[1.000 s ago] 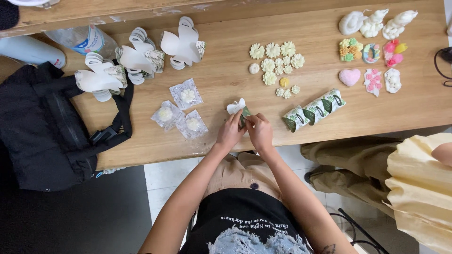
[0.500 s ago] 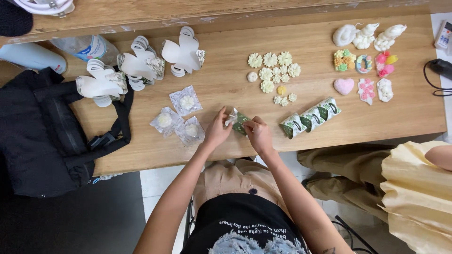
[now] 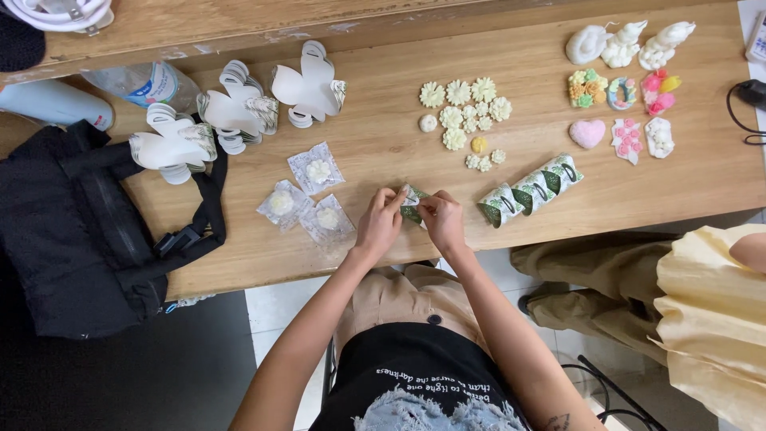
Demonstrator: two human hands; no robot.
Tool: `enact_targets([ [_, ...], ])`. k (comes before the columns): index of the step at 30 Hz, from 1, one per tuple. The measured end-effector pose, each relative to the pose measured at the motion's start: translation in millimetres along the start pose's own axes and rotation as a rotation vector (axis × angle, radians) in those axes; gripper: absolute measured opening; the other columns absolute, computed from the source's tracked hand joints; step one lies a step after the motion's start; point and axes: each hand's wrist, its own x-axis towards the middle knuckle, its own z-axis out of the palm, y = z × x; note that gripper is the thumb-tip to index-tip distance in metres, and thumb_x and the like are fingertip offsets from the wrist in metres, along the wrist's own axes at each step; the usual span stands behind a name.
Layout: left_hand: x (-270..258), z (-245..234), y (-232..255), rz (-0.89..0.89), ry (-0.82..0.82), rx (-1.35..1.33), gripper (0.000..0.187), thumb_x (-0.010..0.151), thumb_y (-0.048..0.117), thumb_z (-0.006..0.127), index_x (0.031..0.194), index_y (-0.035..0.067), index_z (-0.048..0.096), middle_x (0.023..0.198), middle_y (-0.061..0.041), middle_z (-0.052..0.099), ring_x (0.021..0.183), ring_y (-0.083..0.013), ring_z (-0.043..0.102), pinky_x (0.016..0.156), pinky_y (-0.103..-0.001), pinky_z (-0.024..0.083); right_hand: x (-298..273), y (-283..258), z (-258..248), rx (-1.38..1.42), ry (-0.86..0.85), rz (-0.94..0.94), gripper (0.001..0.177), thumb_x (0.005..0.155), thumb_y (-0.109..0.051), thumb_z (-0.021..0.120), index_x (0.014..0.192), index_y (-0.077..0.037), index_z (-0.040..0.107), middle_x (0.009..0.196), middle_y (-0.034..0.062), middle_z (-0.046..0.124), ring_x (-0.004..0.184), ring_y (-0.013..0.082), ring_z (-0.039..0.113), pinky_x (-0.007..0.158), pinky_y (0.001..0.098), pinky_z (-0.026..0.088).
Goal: Packaging decorative candle wax melts into small white paper boxes at a production station.
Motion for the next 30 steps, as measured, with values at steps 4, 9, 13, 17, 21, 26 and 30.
enact_targets([
  [4,0,-1,-2,0.101,0.103,0.023,0.050,0.089,0.003,0.065,0.138,0.016,0.065,0.117,-0.009,0.058,0.108,-0.0287,0.062,0.085,-0.042,0.056,2,-1,-2,0.027,-0.002,0.029,0.014,0.081,0.003,0.077,0.095,0.001,0.078,0.085,0.0131,0.070,0.070,0.0225,0.073,0.065,0.0330,0.059],
  [9,3,-9,2,0.024,0.020,-0.029,0.048,0.088,0.008,0.064,0.135,0.013,0.064,0.115,-0.010,0.057,0.105,-0.0283,0.063,0.084,-0.042,0.056,-1,-5,-2,0.125,0.019,0.018,0.023,0.082,0.004,0.074,0.105,0.002,0.074,0.093,0.0128,0.073,0.075,0.0202,0.075,0.070,0.0296,0.062],
  [13,12,-3,-6,0.180,-0.030,-0.005,0.047,0.095,0.015,0.061,0.141,0.007,0.052,0.122,-0.018,0.062,0.112,-0.0364,0.061,0.091,-0.048,0.054,-8,-8,-2,0.274,0.020,0.200,0.024,0.091,0.003,0.065,0.115,0.002,0.064,0.090,0.0119,0.075,0.082,0.0176,0.077,0.074,0.0293,0.063],
  [17,31,15,-18,0.255,-0.120,0.130,0.040,0.102,0.022,0.057,0.139,0.009,0.048,0.113,-0.020,0.071,0.101,-0.0394,0.069,0.082,-0.052,0.056,-9,-13,3,0.234,0.075,0.209,0.022,0.098,0.000,0.062,0.120,0.001,0.059,0.095,0.0153,0.074,0.085,0.0190,0.075,0.072,0.0307,0.062],
  [21,47,15,-20,0.284,-0.302,0.270,0.029,0.104,0.025,0.055,0.132,0.015,0.052,0.092,-0.017,0.074,0.087,-0.0394,0.072,0.074,-0.052,0.057,-20,2,29,0.027,0.214,0.162,0.029,0.098,-0.001,0.059,0.127,0.002,0.054,0.111,0.0287,0.060,0.085,0.0333,0.066,0.071,0.0397,0.058],
  [26,52,20,-22,0.273,-0.382,0.276,0.024,0.105,0.032,0.055,0.121,0.016,0.052,0.084,-0.019,0.074,0.080,-0.0422,0.072,0.065,-0.056,0.056,-32,15,48,0.149,0.187,0.308,0.027,0.108,-0.015,0.044,0.132,-0.002,0.040,0.111,0.0332,0.064,0.100,0.0505,0.063,0.083,0.0564,0.049],
  [30,48,18,-14,0.148,-0.407,0.303,0.030,0.102,0.035,0.058,0.124,0.016,0.050,0.084,-0.023,0.072,0.080,-0.0472,0.070,0.066,-0.058,0.056,-30,5,48,0.089,0.198,0.385,0.032,0.106,-0.017,0.043,0.135,-0.005,0.036,0.109,0.0348,0.065,0.096,0.0530,0.064,0.080,0.0590,0.048],
])
